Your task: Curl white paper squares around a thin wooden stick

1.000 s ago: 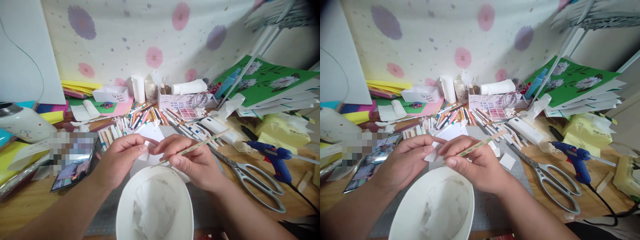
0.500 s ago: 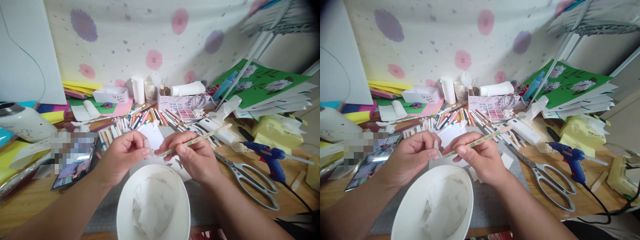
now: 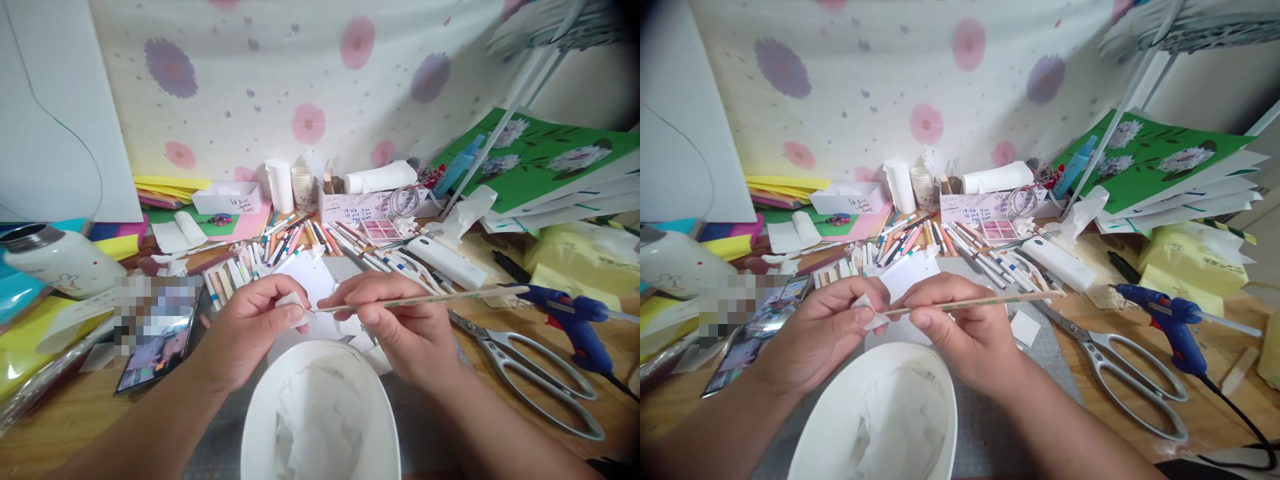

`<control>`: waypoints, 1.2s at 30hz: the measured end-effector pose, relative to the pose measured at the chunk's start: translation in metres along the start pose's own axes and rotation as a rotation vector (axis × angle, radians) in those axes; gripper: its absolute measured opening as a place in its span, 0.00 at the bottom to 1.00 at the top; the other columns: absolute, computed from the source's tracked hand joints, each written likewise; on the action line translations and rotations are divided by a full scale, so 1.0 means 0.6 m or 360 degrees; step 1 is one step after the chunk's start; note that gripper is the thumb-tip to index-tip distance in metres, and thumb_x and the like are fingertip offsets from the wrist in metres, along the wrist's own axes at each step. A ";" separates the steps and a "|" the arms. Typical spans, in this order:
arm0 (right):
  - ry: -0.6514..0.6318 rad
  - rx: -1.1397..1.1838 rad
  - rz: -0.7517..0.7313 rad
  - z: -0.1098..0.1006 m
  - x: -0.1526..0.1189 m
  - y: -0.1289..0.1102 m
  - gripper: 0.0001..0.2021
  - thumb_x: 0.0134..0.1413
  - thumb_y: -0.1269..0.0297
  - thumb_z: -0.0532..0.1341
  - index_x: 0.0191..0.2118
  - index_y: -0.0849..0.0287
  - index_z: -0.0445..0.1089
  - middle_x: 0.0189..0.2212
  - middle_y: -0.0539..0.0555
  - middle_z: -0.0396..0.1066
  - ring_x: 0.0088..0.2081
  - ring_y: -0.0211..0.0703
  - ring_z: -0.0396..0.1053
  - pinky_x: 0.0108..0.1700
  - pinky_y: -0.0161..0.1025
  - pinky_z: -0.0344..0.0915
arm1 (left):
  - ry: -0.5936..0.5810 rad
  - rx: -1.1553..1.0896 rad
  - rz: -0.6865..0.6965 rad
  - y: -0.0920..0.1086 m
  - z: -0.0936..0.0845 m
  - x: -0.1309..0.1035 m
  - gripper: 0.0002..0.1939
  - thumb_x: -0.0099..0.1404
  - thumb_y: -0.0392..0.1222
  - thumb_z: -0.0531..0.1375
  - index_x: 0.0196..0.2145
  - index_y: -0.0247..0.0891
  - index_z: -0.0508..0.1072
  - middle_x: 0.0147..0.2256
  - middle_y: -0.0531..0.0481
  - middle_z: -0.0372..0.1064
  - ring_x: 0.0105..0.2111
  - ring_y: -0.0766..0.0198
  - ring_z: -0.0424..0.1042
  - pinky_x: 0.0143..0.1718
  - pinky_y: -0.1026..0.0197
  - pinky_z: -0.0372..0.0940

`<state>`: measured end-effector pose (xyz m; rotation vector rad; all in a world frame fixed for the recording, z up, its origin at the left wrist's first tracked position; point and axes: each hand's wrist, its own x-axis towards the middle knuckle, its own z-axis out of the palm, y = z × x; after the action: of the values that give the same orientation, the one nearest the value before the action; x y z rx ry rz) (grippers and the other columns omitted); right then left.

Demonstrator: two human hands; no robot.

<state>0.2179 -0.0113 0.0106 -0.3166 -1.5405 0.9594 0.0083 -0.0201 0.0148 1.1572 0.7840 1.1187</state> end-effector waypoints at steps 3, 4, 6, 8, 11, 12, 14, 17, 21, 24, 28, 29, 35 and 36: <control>-0.0009 -0.0032 -0.0034 0.003 0.002 -0.001 0.05 0.65 0.68 0.66 0.44 0.55 0.79 0.37 0.55 0.84 0.39 0.42 0.82 0.41 0.38 0.79 | -0.0038 -0.0064 -0.0088 0.001 0.001 -0.001 0.05 0.62 0.42 0.71 0.30 0.42 0.81 0.27 0.53 0.76 0.30 0.65 0.72 0.35 0.64 0.66; -0.0013 -0.0055 -0.0039 0.004 0.002 -0.002 0.04 0.65 0.67 0.66 0.43 0.55 0.80 0.37 0.55 0.84 0.40 0.43 0.82 0.42 0.39 0.79 | -0.0046 -0.0085 -0.0118 0.001 0.001 -0.002 0.05 0.62 0.43 0.71 0.30 0.42 0.81 0.27 0.53 0.77 0.30 0.65 0.73 0.35 0.64 0.66; -0.0026 -0.0101 -0.0043 0.005 0.002 -0.003 0.04 0.65 0.67 0.66 0.43 0.56 0.80 0.37 0.56 0.84 0.41 0.44 0.82 0.44 0.40 0.79 | -0.0062 -0.0125 -0.0169 0.001 0.001 -0.002 0.05 0.62 0.44 0.72 0.30 0.42 0.81 0.27 0.52 0.78 0.30 0.64 0.73 0.34 0.64 0.66; -0.0039 -0.0119 -0.0055 0.005 0.001 -0.005 0.04 0.65 0.68 0.66 0.43 0.56 0.80 0.37 0.56 0.84 0.41 0.45 0.82 0.44 0.40 0.79 | -0.0080 -0.0153 -0.0180 0.002 0.001 -0.002 0.05 0.61 0.43 0.72 0.30 0.41 0.81 0.27 0.52 0.78 0.30 0.64 0.73 0.33 0.64 0.66; -0.0036 -0.0131 -0.0053 0.005 0.000 -0.007 0.04 0.65 0.67 0.66 0.43 0.55 0.80 0.36 0.55 0.83 0.41 0.46 0.82 0.44 0.41 0.79 | -0.0088 -0.0149 -0.0140 0.001 0.001 -0.001 0.05 0.60 0.41 0.72 0.29 0.39 0.81 0.25 0.52 0.78 0.30 0.64 0.73 0.34 0.64 0.66; -0.0036 -0.0140 -0.0040 0.005 -0.001 -0.007 0.04 0.65 0.67 0.67 0.43 0.55 0.80 0.36 0.55 0.83 0.41 0.46 0.82 0.44 0.42 0.79 | -0.0085 -0.0142 -0.0134 0.001 0.001 0.000 0.06 0.60 0.41 0.72 0.28 0.39 0.81 0.25 0.52 0.78 0.30 0.64 0.73 0.35 0.64 0.66; -0.0040 -0.0147 -0.0021 0.005 0.000 -0.007 0.04 0.64 0.68 0.67 0.42 0.56 0.80 0.36 0.55 0.84 0.41 0.46 0.82 0.45 0.42 0.79 | -0.0083 -0.0137 -0.0141 0.000 0.000 0.000 0.06 0.60 0.40 0.72 0.28 0.38 0.81 0.25 0.52 0.78 0.29 0.65 0.73 0.35 0.65 0.65; -0.0056 -0.0147 -0.0038 0.005 0.002 -0.007 0.04 0.64 0.68 0.67 0.43 0.56 0.80 0.36 0.56 0.84 0.41 0.45 0.82 0.45 0.41 0.79 | -0.0097 -0.0158 -0.0138 0.000 -0.001 0.000 0.07 0.60 0.41 0.72 0.28 0.38 0.81 0.24 0.52 0.78 0.28 0.65 0.72 0.34 0.65 0.65; -0.0068 -0.0117 -0.0082 0.005 0.002 -0.008 0.04 0.65 0.69 0.67 0.43 0.58 0.80 0.35 0.56 0.83 0.41 0.44 0.82 0.45 0.39 0.79 | -0.0108 -0.0183 -0.0136 0.000 0.001 0.001 0.08 0.60 0.42 0.72 0.27 0.37 0.80 0.23 0.52 0.77 0.28 0.66 0.72 0.33 0.65 0.65; -0.0065 -0.0120 -0.0052 0.005 0.000 -0.009 0.04 0.65 0.70 0.67 0.42 0.59 0.80 0.36 0.56 0.83 0.41 0.43 0.82 0.45 0.39 0.78 | -0.0123 -0.0186 -0.0127 0.001 0.002 0.001 0.08 0.61 0.41 0.72 0.27 0.37 0.80 0.23 0.52 0.77 0.28 0.66 0.72 0.34 0.65 0.66; -0.0050 -0.0114 -0.0063 0.004 -0.002 -0.006 0.05 0.65 0.69 0.66 0.43 0.58 0.80 0.36 0.56 0.83 0.41 0.44 0.82 0.44 0.40 0.78 | -0.0110 -0.0146 -0.0110 0.003 0.003 0.003 0.07 0.61 0.39 0.72 0.27 0.37 0.80 0.22 0.53 0.76 0.26 0.68 0.71 0.32 0.67 0.66; -0.0041 -0.0110 -0.0080 0.004 -0.002 -0.005 0.05 0.65 0.69 0.66 0.43 0.58 0.80 0.36 0.56 0.83 0.40 0.44 0.81 0.44 0.40 0.78 | -0.0099 -0.0129 -0.0114 0.003 0.003 0.003 0.06 0.60 0.38 0.72 0.27 0.37 0.81 0.21 0.53 0.75 0.25 0.69 0.71 0.31 0.68 0.65; 0.0003 -0.0109 -0.0105 0.005 -0.001 -0.002 0.06 0.66 0.69 0.66 0.46 0.55 0.80 0.38 0.57 0.83 0.41 0.45 0.81 0.43 0.42 0.79 | -0.0075 -0.0103 -0.0129 0.004 0.003 0.002 0.06 0.57 0.40 0.75 0.29 0.39 0.83 0.22 0.56 0.74 0.22 0.72 0.68 0.25 0.72 0.63; 0.0004 -0.0111 -0.0107 0.005 -0.001 -0.003 0.06 0.66 0.69 0.66 0.46 0.55 0.80 0.37 0.56 0.83 0.41 0.45 0.81 0.43 0.42 0.78 | -0.0074 -0.0105 -0.0120 0.004 0.004 0.002 0.07 0.57 0.42 0.75 0.29 0.39 0.83 0.21 0.56 0.73 0.22 0.72 0.68 0.25 0.72 0.63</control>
<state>0.2155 -0.0138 0.0117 -0.3129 -1.5752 0.8540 0.0101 -0.0196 0.0177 1.0862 0.7433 1.0440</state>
